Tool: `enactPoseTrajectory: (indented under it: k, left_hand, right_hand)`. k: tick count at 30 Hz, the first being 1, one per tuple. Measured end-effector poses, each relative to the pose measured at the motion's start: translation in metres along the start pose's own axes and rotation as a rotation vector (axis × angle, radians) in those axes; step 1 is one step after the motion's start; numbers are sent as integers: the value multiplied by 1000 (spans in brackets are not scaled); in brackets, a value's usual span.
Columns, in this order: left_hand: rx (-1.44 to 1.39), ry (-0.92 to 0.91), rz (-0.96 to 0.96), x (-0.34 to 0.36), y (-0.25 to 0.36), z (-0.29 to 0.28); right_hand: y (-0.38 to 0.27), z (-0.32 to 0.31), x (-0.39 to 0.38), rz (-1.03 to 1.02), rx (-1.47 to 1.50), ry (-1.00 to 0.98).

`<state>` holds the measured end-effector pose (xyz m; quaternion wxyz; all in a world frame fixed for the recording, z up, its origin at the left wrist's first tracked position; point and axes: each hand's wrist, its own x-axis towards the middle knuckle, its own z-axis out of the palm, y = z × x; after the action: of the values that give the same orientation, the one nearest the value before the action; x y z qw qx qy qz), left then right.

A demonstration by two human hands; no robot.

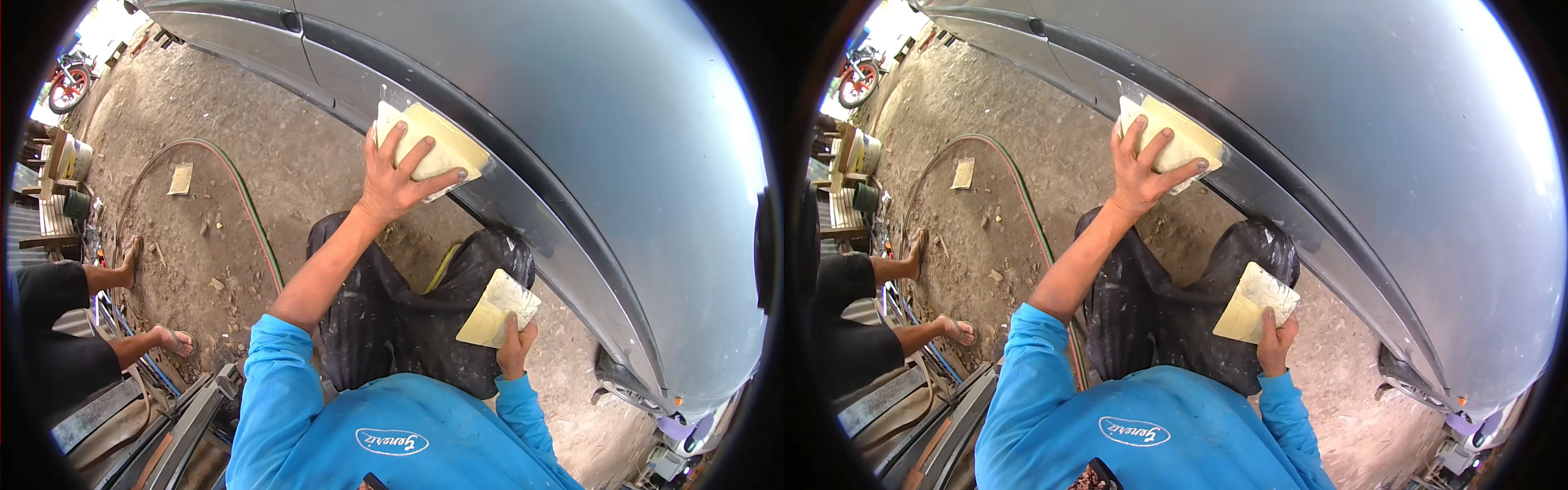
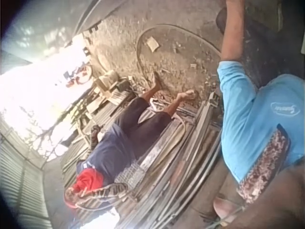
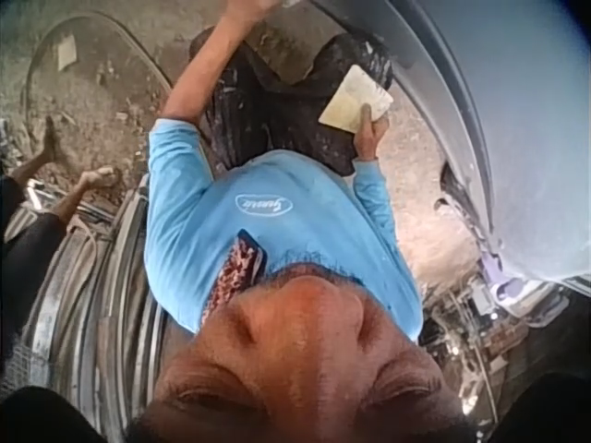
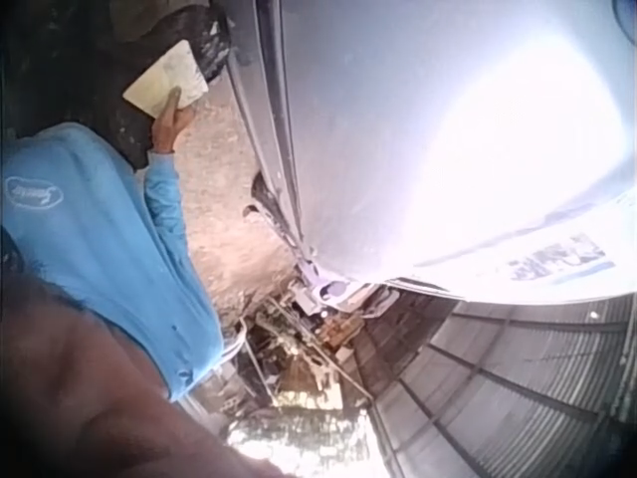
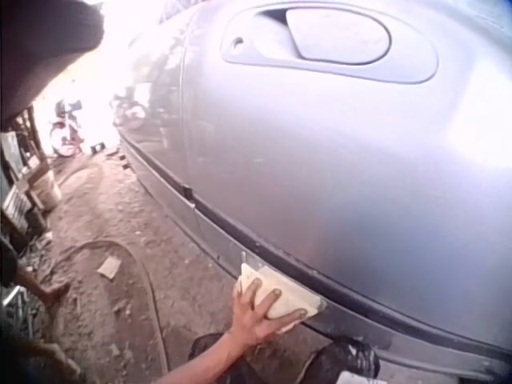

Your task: Applying and spreading body filler (putty) onto a car's exterior panels and sanding it down.

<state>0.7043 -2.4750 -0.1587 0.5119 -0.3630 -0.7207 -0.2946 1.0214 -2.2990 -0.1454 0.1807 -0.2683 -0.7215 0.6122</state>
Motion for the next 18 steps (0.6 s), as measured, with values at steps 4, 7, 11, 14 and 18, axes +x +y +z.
enactPoseTrajectory:
  k: [4, 7, 11, 14, 18]
  left_hand:
    - [6, -172, -30, -15, 5, -13]
    - [-6, -97, -40, -6, 7, -23]
    - [-5, -23, -33, 24, 10, -29]
    - [13, -7, -22, 35, 8, -26]
    - [24, -2, -15, 38, 5, -19]
  right_hand:
    - [3, -2, -1, -3, -30, -15]
    - [4, 0, 0, -4, -34, 5]
    - [-3, 5, 1, -38, 7, 6]
    - [0, 0, 0, -12, -36, -29]
    - [4, 1, 1, -19, -14, -6]
